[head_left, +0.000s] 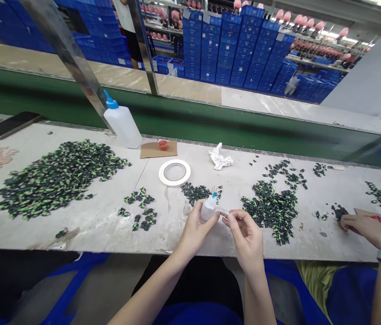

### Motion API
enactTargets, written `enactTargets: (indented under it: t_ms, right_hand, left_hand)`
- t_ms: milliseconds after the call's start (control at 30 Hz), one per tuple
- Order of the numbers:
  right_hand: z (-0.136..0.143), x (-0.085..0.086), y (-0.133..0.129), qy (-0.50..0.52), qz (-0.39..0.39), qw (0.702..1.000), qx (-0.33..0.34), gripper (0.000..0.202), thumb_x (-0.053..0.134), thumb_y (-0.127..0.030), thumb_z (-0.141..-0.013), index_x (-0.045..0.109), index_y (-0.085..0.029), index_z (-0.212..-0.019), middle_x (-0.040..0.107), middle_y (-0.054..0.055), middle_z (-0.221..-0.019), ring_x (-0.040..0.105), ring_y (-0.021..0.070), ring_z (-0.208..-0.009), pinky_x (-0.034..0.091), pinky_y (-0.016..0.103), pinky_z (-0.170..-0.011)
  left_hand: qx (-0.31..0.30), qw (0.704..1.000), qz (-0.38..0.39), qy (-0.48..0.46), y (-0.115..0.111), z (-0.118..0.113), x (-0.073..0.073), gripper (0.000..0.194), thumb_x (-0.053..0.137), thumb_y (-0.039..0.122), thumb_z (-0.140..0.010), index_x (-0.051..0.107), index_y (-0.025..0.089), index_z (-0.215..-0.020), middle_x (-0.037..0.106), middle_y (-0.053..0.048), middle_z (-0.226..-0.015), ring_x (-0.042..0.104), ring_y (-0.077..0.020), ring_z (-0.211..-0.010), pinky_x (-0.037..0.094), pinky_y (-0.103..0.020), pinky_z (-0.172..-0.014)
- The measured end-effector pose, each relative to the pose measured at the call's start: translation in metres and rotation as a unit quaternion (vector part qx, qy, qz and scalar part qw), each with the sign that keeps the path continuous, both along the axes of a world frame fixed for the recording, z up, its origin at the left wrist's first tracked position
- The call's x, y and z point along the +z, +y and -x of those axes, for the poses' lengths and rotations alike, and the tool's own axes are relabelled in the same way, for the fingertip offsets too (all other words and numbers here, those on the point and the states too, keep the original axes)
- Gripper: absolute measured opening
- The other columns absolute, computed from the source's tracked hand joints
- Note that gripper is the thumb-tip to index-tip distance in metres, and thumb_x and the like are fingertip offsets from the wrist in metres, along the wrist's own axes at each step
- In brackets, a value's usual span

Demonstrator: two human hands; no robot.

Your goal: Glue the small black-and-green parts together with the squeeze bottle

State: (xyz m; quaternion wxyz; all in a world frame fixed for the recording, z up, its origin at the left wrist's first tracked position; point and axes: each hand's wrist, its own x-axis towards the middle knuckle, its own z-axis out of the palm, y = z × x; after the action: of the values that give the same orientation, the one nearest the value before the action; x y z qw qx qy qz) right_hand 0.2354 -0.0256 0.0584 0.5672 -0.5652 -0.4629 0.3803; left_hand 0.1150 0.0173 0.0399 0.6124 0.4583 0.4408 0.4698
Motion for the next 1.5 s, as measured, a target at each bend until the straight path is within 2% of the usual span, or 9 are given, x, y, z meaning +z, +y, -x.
enactTargets:
  t_ms: [200,267,400,567,933,1100,1267,1367,1500]
  right_hand:
    - [-0.004,0.003,0.000,0.027,0.029,0.999,-0.011,0.028,0.062,-0.046,-0.084,0.061,-0.019,-0.082,0.067,0.004,-0.080,0.069,0.0199,-0.078,0.058,0.035,-0.076]
    - [-0.006,0.005,-0.001,-0.002,0.022,1.000,-0.022,0.026,0.061,-0.045,-0.084,0.062,-0.019,-0.081,0.067,0.005,-0.079,0.068,0.0195,-0.079,0.057,0.032,-0.074]
    - [-0.004,0.010,-0.005,-0.061,0.000,0.997,-0.039,0.023,0.061,-0.041,-0.084,0.062,-0.018,-0.078,0.066,0.004,-0.076,0.066,0.0177,-0.075,0.055,0.028,-0.070]
    - [0.008,0.011,-0.007,-0.046,0.003,0.997,-0.057,0.024,0.062,-0.041,-0.083,0.063,-0.018,-0.077,0.067,0.005,-0.076,0.067,0.0176,-0.072,0.056,0.028,-0.068]
    - [0.026,-0.010,-0.003,0.116,0.014,0.987,-0.114,0.028,0.066,-0.046,-0.079,0.060,-0.018,-0.080,0.069,0.006,-0.078,0.071,0.0230,-0.080,0.060,0.037,-0.074]
    - [0.020,-0.009,-0.005,0.156,-0.042,0.979,-0.122,0.025,0.064,-0.044,-0.082,0.060,-0.019,-0.079,0.067,0.006,-0.088,0.067,0.0252,-0.099,0.057,0.043,-0.084]
    - [-0.006,-0.010,-0.008,0.040,-0.016,0.990,-0.135,0.023,0.065,-0.042,-0.081,0.062,-0.019,-0.080,0.066,0.010,-0.105,0.060,0.0248,-0.106,0.049,0.042,-0.092]
    - [-0.019,-0.008,-0.016,-0.048,-0.028,0.988,-0.145,0.022,0.064,-0.040,-0.082,0.063,-0.019,-0.077,0.066,0.010,-0.096,0.059,0.0255,-0.107,0.048,0.038,-0.089]
    - [-0.033,-0.006,-0.043,-0.118,-0.065,0.985,-0.111,0.017,0.064,-0.034,-0.083,0.063,-0.020,-0.072,0.065,0.006,-0.080,0.063,0.0205,-0.082,0.053,0.031,-0.073]
  left_hand:
    - [-0.109,0.993,0.035,-0.024,-0.008,0.015,0.005,0.039,0.062,0.044,-0.081,0.056,0.020,-0.111,0.066,-0.006,-0.101,0.063,-0.0221,-0.095,0.050,-0.033,-0.083]
    - [-0.118,0.992,0.041,-0.018,-0.010,0.019,0.004,0.040,0.059,0.045,-0.083,0.054,0.020,-0.114,0.065,-0.007,-0.105,0.063,-0.0223,-0.097,0.049,-0.034,-0.086]
    - [-0.078,0.995,0.001,0.057,-0.012,0.016,-0.001,0.030,0.055,0.043,-0.087,0.052,0.020,-0.107,0.064,-0.008,-0.110,0.060,-0.0231,-0.104,0.048,-0.034,-0.086]
    - [-0.059,0.991,-0.017,0.119,-0.014,0.008,-0.001,0.023,0.054,0.041,-0.087,0.044,0.021,-0.094,0.065,-0.004,-0.090,0.064,-0.0203,-0.084,0.049,-0.032,-0.073]
    - [-0.011,0.998,0.018,0.052,-0.014,-0.006,-0.004,0.030,0.058,0.045,-0.083,0.040,0.022,-0.086,0.061,0.001,-0.075,0.062,-0.0163,-0.063,0.050,-0.030,-0.061]
    - [0.046,0.997,0.053,0.010,-0.007,0.002,-0.015,0.038,0.058,0.053,-0.081,0.036,0.022,-0.081,0.056,0.006,-0.062,0.059,-0.0137,-0.052,0.047,-0.027,-0.056]
    - [0.008,1.000,-0.005,-0.021,-0.006,0.021,-0.008,0.028,0.062,0.041,-0.083,0.046,0.020,-0.090,0.061,0.001,-0.079,0.060,-0.0133,-0.071,0.047,-0.025,-0.066]
    - [-0.050,0.996,-0.015,-0.071,-0.008,0.027,-0.003,0.028,0.063,0.042,-0.083,0.055,0.018,-0.096,0.061,-0.004,-0.092,0.058,-0.0160,-0.080,0.045,-0.025,-0.063]
    - [-0.116,0.986,0.006,-0.117,-0.009,0.031,-0.001,0.040,0.065,0.048,-0.080,0.063,0.014,-0.101,0.062,-0.008,-0.087,0.057,-0.0204,-0.082,0.043,-0.027,-0.063]
